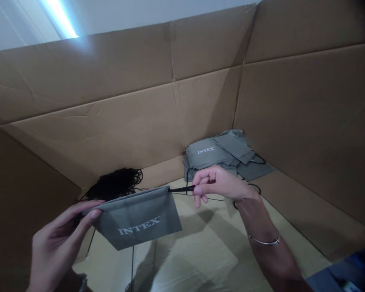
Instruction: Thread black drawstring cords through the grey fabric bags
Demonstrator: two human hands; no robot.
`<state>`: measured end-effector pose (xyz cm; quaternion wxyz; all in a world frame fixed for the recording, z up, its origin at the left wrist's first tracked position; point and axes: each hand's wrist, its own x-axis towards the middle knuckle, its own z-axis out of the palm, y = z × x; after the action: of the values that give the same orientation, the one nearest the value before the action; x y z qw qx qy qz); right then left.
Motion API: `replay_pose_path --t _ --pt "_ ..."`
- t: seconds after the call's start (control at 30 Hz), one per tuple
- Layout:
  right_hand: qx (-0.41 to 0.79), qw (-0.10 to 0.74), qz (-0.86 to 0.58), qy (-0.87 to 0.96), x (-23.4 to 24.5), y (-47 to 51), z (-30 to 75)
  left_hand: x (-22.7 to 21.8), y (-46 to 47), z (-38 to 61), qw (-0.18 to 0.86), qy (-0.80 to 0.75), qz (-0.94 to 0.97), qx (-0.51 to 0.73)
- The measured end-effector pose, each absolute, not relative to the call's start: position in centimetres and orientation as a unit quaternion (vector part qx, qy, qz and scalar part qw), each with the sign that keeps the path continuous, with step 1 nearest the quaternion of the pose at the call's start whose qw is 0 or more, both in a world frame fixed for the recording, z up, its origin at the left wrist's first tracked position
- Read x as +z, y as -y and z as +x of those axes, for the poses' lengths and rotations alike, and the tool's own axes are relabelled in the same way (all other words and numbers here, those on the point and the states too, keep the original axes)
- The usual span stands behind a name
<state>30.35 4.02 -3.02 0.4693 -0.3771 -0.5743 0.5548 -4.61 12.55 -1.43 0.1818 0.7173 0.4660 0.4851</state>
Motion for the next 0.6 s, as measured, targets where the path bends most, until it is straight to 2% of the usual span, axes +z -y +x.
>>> replay_pose_path --t 0.6 --pt "0.537 0.477 -0.376 0.585 -2.16 -3.30 29.76 -1.68 -12.81 -5.53 0.172 -0.474 0.738 0.448"
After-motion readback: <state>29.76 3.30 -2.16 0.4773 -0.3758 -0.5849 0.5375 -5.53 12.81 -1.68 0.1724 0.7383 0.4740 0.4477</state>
